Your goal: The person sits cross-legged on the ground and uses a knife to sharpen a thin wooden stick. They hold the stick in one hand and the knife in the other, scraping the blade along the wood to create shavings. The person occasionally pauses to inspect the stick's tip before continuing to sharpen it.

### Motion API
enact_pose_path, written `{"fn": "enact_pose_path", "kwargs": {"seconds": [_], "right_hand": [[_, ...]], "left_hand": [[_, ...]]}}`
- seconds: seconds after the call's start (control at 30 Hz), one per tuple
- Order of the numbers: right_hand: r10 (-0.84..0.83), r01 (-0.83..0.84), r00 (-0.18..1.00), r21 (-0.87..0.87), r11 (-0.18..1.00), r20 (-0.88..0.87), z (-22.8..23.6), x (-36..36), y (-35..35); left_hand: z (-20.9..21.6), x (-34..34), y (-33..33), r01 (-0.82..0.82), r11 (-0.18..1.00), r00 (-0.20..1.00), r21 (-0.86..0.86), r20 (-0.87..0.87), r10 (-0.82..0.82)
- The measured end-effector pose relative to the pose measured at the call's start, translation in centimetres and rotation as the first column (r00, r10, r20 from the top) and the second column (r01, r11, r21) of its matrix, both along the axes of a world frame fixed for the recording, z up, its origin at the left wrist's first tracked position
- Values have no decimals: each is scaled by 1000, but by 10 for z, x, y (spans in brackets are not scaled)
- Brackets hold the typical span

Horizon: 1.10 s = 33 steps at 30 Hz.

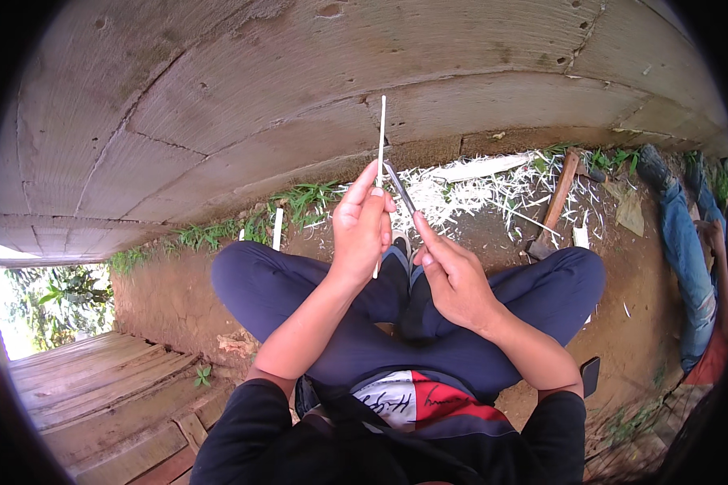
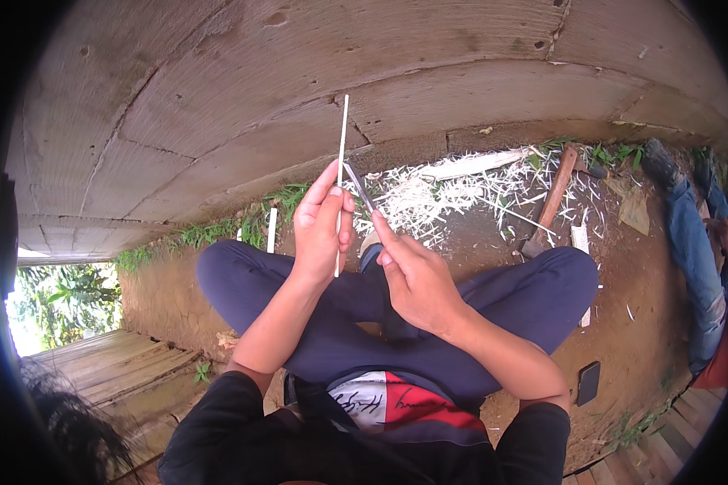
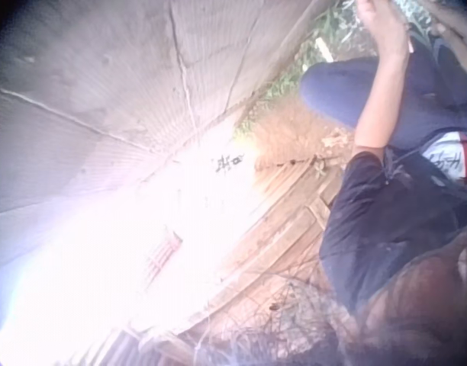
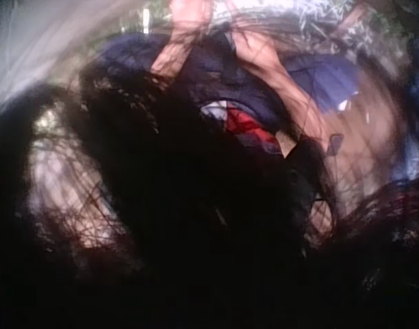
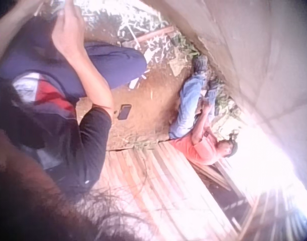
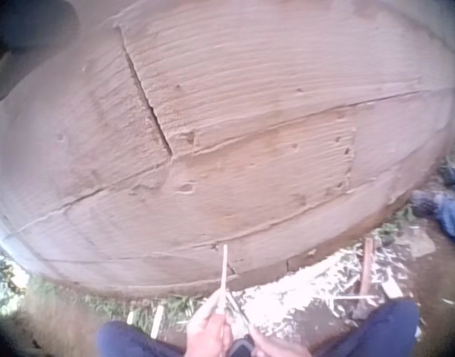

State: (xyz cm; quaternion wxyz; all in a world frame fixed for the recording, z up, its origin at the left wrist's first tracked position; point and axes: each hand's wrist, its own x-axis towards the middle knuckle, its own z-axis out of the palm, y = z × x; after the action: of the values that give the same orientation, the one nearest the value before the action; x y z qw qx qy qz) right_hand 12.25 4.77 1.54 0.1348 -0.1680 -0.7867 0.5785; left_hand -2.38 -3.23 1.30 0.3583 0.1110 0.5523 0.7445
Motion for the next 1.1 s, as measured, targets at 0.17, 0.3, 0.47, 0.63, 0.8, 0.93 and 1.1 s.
{"fn": "enact_pose_path", "kwargs": {"seconds": [0.17,0.3,0.47,0.63,0.8,0.93,1.1], "right_hand": [[7,-7,1000,4,1000,-24,-2,0,-2],[-3,3,1000,21,1000,-25,-1,0,-3],[-31,33,999,86,996,-27,-5,0,-10],[-53,60,998,208,976,-37,-12,0,-20],[-52,45,998,220,975,25,-15,-2,-20],[-79,77,997,250,965,-1,-18,-3,-24],[-90,82,996,274,958,15,-20,-6,-24]], "left_hand": [[-3,1,-1,1,1000,1000,-10,16,-1],[-3,4,0,-5,999,1000,-47,-6,5],[-9,9,-1,-11,1000,999,-17,-36,11],[-13,17,-1,-11,1000,1000,16,5,11],[-12,23,-1,-7,1000,999,11,44,6],[-10,27,0,-7,999,997,44,80,4],[-17,29,-1,-16,1000,996,26,84,14]]}}
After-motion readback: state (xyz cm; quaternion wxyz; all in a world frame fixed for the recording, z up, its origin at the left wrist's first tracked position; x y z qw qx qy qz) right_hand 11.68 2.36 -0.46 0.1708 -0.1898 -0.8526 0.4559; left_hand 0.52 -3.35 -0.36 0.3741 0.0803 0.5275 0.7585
